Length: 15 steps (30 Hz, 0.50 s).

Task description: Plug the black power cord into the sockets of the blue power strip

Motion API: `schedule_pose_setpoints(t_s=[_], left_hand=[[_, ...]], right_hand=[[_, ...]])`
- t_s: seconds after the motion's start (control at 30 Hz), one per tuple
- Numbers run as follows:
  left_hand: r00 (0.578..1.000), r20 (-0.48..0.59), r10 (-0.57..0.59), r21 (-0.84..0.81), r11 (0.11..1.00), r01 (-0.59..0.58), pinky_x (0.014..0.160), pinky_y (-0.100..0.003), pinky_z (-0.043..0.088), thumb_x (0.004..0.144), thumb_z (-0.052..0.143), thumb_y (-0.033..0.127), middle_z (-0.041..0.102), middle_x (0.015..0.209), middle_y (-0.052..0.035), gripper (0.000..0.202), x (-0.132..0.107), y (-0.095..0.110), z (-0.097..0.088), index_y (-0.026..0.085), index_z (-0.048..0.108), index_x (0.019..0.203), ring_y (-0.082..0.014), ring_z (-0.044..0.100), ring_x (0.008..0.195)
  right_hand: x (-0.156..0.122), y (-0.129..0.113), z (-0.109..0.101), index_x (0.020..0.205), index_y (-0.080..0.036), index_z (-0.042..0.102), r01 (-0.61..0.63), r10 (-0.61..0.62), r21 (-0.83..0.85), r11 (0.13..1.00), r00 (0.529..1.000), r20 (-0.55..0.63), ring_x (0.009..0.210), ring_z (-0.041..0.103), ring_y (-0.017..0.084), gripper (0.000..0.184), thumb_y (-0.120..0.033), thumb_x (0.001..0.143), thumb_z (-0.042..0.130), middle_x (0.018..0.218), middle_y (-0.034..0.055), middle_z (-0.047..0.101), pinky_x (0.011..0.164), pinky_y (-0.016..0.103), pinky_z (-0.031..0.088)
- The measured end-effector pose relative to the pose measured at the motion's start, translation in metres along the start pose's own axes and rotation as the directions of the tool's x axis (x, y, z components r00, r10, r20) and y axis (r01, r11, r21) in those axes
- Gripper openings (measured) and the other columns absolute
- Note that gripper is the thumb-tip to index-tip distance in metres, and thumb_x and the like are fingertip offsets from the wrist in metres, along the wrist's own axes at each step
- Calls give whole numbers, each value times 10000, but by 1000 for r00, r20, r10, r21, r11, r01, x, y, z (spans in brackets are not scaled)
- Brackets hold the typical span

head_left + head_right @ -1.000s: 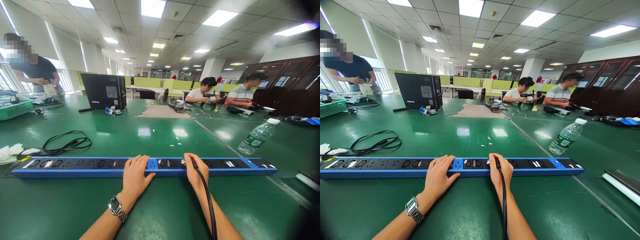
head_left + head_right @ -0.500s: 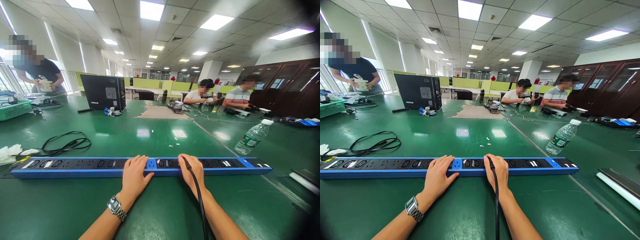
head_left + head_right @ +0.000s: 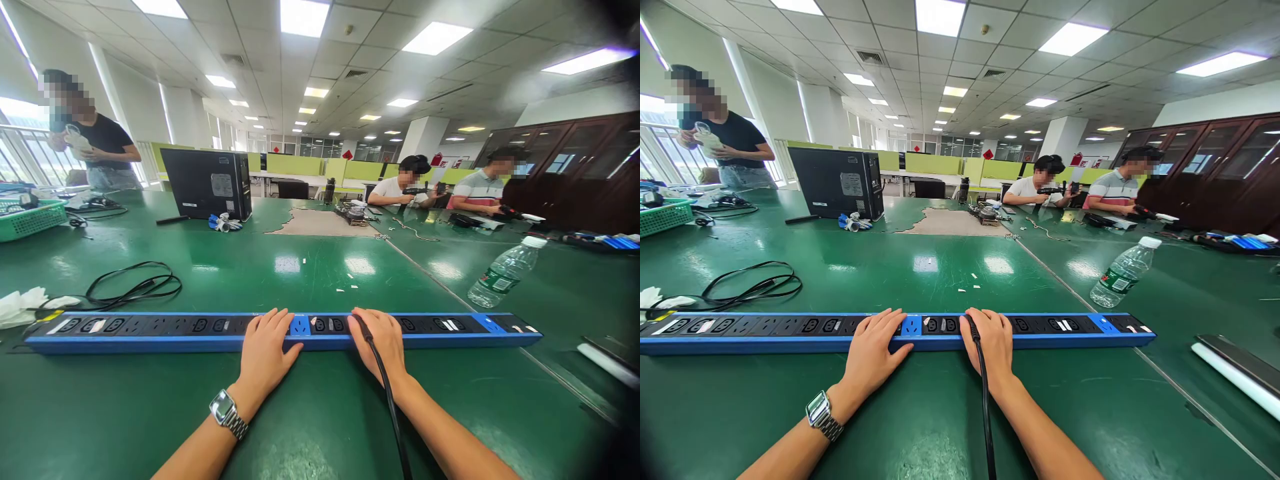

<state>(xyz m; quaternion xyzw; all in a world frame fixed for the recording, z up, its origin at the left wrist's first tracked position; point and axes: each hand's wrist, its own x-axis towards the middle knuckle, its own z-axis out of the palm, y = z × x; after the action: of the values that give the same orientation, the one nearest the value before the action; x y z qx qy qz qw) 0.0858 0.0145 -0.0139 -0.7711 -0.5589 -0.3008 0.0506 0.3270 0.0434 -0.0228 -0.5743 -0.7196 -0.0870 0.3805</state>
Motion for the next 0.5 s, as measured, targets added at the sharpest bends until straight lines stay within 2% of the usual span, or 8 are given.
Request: schedule_pose_setpoints(t_s=[0.23,0.5], left_hand=[[999,-31,9,1,1000,-9,1027,-488,380,795,654,290,629,1293,-89,445,0,0,1,228,589,1231,-291,534,1227],[999,-40,0,-11,1000,-1,1014,-490,385,773,660,283,642,1273,-78,454,2,1,1,234,591,1220,-297,546,1204]], right_hand=[[-8,-4,13,1042,-190,692,-223,229,77,972,971,-75,1141,557,298,442,-538,902,457,1103,103,706,1031,473,287],[-5,-5,18,937,-227,713,-325,346,203,924,935,-76,1145,551,290,388,-538,880,488,1066,74,723,1053,480,218]])
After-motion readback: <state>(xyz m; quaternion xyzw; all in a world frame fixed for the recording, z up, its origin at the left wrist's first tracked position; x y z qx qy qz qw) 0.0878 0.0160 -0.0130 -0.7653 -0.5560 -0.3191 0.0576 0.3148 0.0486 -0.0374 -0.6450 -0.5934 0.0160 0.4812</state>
